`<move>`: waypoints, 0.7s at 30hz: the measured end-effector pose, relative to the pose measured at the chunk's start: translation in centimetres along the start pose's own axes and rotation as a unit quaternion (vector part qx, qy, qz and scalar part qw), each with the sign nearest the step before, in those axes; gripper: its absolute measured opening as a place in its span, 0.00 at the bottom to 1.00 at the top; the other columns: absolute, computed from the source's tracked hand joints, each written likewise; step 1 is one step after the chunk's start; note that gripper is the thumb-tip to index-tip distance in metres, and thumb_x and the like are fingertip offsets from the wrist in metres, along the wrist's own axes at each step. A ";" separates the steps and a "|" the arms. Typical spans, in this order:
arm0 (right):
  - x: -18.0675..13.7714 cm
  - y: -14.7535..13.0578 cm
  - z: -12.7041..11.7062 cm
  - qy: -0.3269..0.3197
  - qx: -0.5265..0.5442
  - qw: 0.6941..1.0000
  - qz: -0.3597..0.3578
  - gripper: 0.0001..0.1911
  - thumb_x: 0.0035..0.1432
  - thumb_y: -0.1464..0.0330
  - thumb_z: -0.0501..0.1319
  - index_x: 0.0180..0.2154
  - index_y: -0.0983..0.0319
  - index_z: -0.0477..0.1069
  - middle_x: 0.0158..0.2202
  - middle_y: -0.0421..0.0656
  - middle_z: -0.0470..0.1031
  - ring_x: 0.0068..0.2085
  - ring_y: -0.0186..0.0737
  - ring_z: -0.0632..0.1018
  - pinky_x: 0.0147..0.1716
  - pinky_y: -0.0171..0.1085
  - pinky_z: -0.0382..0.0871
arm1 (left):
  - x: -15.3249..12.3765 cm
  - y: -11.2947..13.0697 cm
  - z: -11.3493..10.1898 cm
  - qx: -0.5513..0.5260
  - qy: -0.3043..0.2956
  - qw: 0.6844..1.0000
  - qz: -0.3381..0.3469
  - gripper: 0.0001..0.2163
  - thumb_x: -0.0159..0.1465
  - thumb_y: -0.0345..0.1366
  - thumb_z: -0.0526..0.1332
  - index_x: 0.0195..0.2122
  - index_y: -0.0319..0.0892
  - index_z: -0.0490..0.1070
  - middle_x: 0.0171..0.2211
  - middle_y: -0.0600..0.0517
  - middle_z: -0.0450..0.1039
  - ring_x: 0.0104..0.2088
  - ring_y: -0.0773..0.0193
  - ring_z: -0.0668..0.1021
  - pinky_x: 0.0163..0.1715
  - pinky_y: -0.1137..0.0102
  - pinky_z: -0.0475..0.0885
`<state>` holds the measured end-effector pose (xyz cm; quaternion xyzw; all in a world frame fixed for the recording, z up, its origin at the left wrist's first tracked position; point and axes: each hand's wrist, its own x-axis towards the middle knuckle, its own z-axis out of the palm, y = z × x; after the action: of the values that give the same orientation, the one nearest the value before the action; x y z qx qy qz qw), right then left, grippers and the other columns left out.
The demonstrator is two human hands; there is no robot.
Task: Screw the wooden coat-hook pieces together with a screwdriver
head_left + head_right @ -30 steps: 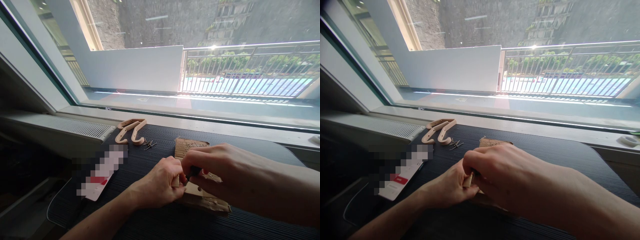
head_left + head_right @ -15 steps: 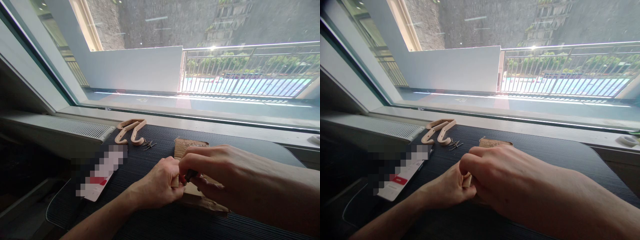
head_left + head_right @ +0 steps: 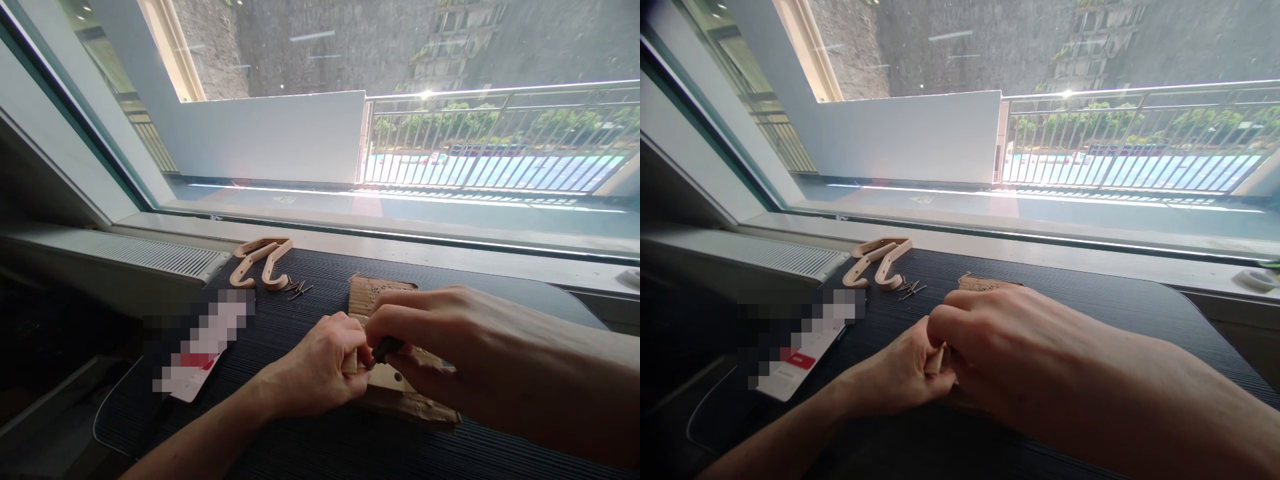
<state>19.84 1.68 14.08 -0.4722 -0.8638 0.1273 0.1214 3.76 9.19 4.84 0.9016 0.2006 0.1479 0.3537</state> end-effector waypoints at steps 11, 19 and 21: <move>0.0 -0.3 -0.3 0.005 -0.058 0.998 -0.005 0.04 0.56 0.70 0.55 0.32 0.61 0.68 0.28 0.39 0.70 0.26 0.30 0.68 0.23 0.30 0.55 | 0.1 0.4 -0.2 0.024 -0.009 1.000 0.012 0.03 0.50 0.26 0.58 0.26 0.39 0.66 0.25 0.55 0.65 0.29 0.69 0.68 0.30 0.75 0.64; 0.1 0.4 0.2 -0.009 -0.069 0.998 -0.002 0.06 0.57 0.72 0.54 0.29 0.61 0.68 0.27 0.40 0.70 0.25 0.30 0.67 0.23 0.31 0.54 | 0.0 0.3 0.3 0.028 0.009 0.999 0.020 0.02 0.52 0.27 0.57 0.27 0.39 0.67 0.24 0.55 0.65 0.27 0.70 0.67 0.28 0.75 0.63; 0.0 0.5 0.1 -0.004 -0.079 0.997 0.008 0.05 0.56 0.70 0.55 0.30 0.61 0.68 0.27 0.39 0.69 0.25 0.31 0.67 0.23 0.31 0.54 | 0.1 0.4 0.3 0.030 0.007 0.999 0.021 0.02 0.52 0.27 0.58 0.26 0.39 0.67 0.24 0.55 0.65 0.27 0.70 0.67 0.28 0.75 0.63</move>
<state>20.19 1.89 13.79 -0.4870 -0.8676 0.0617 0.0794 4.04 8.81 4.91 0.9149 0.1879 0.1552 0.3218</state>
